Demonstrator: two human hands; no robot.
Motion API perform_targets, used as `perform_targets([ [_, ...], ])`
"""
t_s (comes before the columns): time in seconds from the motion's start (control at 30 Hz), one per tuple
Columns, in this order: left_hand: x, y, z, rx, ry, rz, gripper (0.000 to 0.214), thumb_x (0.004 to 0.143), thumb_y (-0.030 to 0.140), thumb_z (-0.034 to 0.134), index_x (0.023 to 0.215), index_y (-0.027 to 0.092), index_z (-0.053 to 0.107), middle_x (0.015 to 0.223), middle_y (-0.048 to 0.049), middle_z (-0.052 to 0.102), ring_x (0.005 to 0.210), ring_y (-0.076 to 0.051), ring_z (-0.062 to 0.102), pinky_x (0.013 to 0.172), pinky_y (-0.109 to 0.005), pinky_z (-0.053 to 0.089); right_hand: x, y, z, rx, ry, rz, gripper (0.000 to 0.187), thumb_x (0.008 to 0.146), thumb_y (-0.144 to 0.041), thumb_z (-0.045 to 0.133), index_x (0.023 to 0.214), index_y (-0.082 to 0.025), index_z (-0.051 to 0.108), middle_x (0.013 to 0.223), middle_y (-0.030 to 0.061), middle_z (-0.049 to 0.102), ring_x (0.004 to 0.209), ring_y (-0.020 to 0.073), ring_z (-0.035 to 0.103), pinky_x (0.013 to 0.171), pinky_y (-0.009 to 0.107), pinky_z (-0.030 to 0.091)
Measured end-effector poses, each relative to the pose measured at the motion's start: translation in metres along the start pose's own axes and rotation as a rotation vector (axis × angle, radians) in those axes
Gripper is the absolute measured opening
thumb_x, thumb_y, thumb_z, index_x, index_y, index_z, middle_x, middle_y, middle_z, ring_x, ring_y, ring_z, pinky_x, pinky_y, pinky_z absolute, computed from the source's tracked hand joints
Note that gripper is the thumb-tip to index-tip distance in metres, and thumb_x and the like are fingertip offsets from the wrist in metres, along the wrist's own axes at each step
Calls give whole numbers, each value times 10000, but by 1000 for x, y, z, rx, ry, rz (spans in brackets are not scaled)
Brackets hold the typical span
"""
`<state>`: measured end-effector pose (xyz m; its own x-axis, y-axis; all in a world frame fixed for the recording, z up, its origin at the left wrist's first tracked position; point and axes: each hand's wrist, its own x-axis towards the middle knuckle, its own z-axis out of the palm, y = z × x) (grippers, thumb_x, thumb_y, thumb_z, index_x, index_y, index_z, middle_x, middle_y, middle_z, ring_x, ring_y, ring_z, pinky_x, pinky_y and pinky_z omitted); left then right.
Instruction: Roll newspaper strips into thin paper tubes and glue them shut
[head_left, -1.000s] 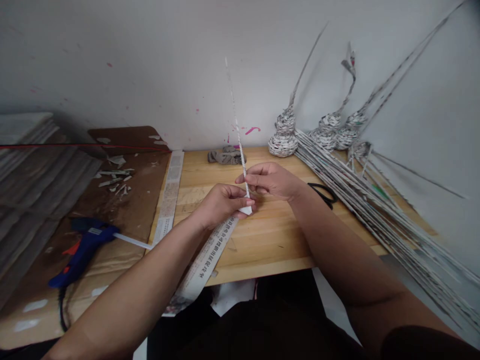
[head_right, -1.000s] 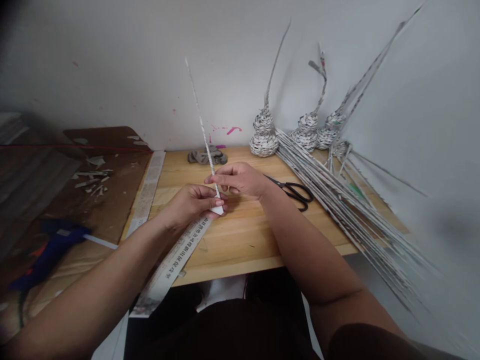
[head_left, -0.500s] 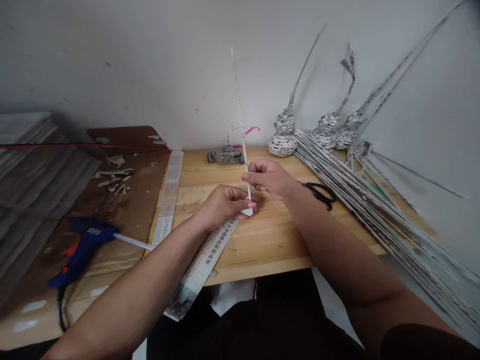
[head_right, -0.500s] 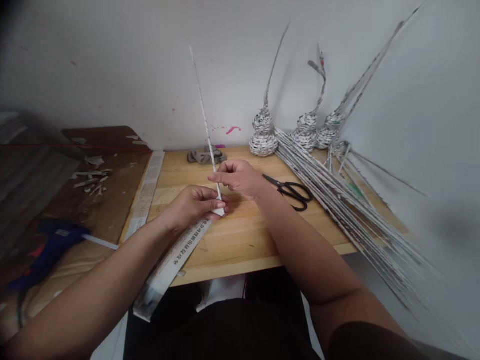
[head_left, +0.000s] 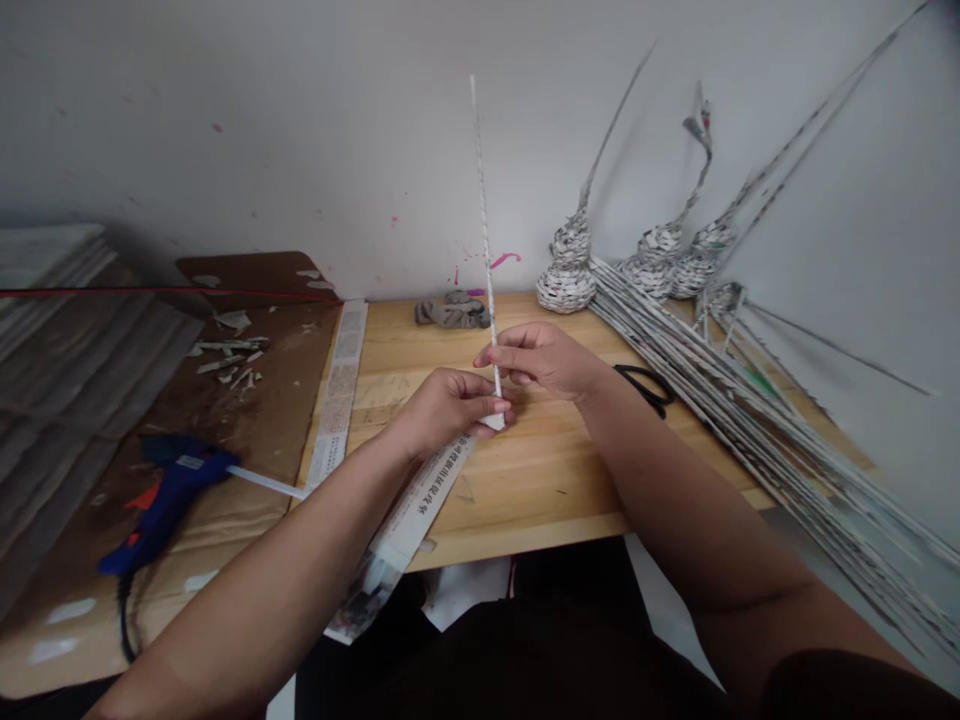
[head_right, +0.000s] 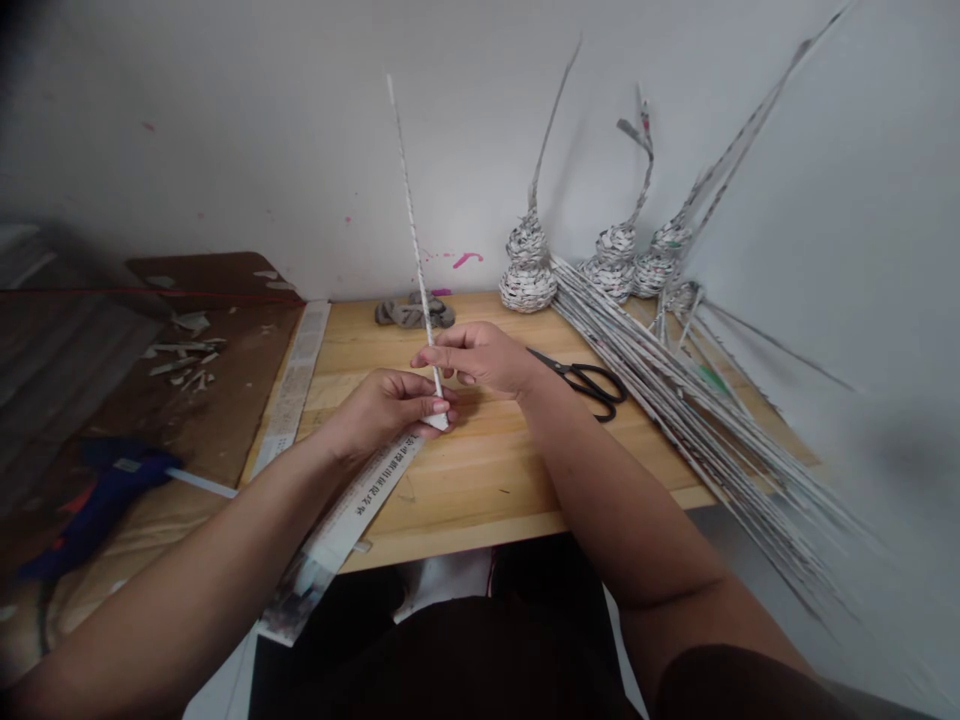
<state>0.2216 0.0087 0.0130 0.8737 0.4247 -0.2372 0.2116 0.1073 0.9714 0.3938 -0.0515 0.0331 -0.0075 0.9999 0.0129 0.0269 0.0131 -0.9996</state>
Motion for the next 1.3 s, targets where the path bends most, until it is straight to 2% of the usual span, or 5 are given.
perform_targets([
  [0.33,0,-1,0,-16,11,49,247,732,388,761,803,152,753,849,-66,730,742,-137,641,682,-268,540,-4,-7,-1,-98,-46,-23,334,763,-454,734,765,-126,668,585,-23,545,492,60,389,445,215,263],
  [0.83,1,-4,0,8,25,48,279,731,413,759,845,158,758,837,-63,734,750,-150,652,699,-289,553,-1,-2,2,-31,161,-106,371,676,-430,810,630,-160,560,555,-62,446,494,55,344,442,213,242],
  [1.0,1,-4,0,-9,22,52,283,723,416,768,836,156,759,872,-74,737,779,-155,654,707,-293,559,-2,-4,0,-88,21,-48,326,755,-455,740,761,-137,670,617,-25,534,507,63,371,450,224,253],
  [1.13,0,-4,1,-31,33,52,263,727,401,771,834,161,759,843,-59,733,768,-146,651,717,-289,560,-1,-3,1,-16,171,-132,368,674,-403,817,625,-162,544,557,-69,429,499,54,333,451,219,234],
  [1.3,0,-3,1,-56,38,58,282,719,404,779,855,158,761,842,-58,735,744,-133,645,703,-275,556,-3,-4,0,-64,27,-79,312,775,-437,727,794,-132,668,620,-28,536,520,65,407,466,222,271],
])
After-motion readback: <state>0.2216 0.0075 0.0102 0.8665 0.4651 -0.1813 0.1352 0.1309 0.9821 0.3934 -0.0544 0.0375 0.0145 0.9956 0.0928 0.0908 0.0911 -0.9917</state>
